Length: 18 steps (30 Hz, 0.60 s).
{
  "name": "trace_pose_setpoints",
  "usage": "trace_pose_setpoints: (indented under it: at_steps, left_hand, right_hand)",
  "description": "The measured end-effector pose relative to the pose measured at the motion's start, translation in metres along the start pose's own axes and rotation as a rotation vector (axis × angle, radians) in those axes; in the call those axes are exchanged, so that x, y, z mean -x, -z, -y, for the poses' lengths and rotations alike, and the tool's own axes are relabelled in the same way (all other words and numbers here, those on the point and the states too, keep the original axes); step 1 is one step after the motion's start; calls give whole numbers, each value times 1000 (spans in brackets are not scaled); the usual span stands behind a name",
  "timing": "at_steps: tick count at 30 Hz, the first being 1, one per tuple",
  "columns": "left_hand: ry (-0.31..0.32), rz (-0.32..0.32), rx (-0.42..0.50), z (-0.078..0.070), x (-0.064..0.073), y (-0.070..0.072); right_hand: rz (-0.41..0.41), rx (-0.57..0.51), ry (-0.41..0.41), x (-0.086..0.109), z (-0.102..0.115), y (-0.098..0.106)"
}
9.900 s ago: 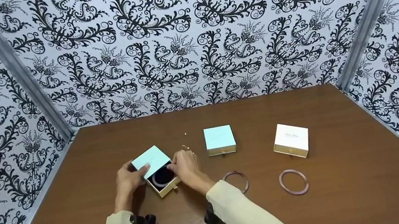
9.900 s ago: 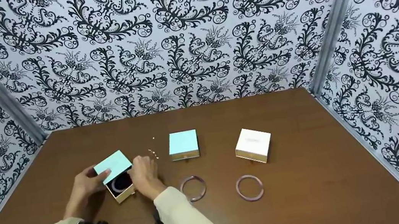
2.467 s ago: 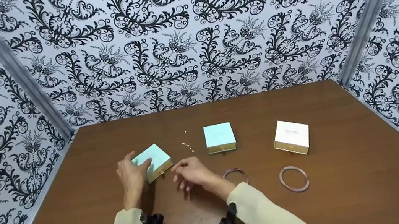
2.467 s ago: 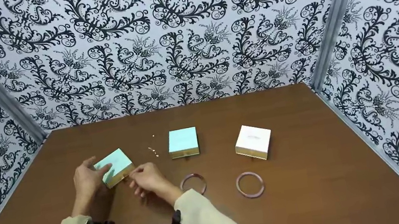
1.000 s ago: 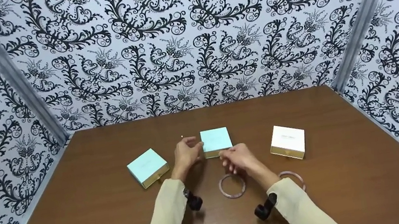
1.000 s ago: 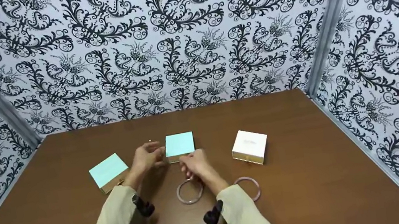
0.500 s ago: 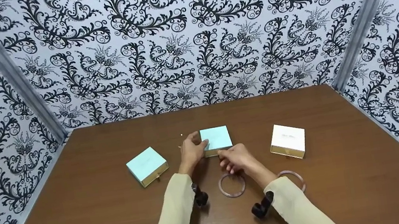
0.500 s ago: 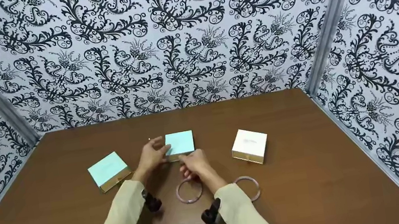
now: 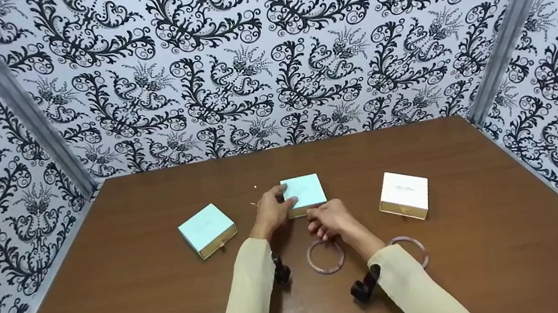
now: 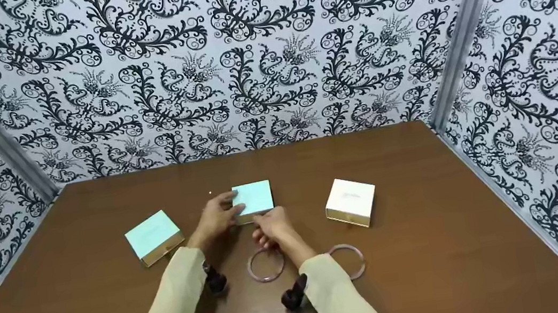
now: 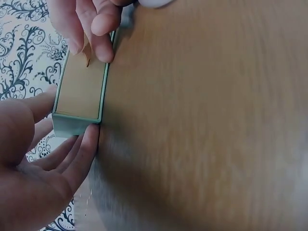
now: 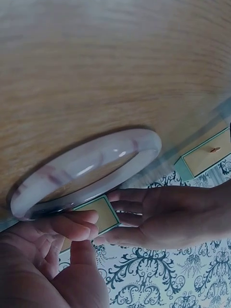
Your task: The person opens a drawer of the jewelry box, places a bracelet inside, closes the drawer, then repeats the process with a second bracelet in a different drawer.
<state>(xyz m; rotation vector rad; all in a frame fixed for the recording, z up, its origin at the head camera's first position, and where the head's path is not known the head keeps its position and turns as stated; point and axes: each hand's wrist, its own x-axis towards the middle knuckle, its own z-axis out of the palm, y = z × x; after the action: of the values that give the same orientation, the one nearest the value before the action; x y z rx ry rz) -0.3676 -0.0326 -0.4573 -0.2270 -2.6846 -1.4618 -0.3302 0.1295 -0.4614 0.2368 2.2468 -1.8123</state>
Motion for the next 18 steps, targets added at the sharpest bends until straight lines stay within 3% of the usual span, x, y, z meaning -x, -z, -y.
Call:
trace_pose_setpoints:
  at_steps: [6,18]
  left_hand:
    - [-12,30,11,-2,-1,1]
    - [12,19,3,-5,-2,4]
  right_hand:
    - [-6,34,7,-3,-1,1]
    - [-35,114,33,-2,-3,0]
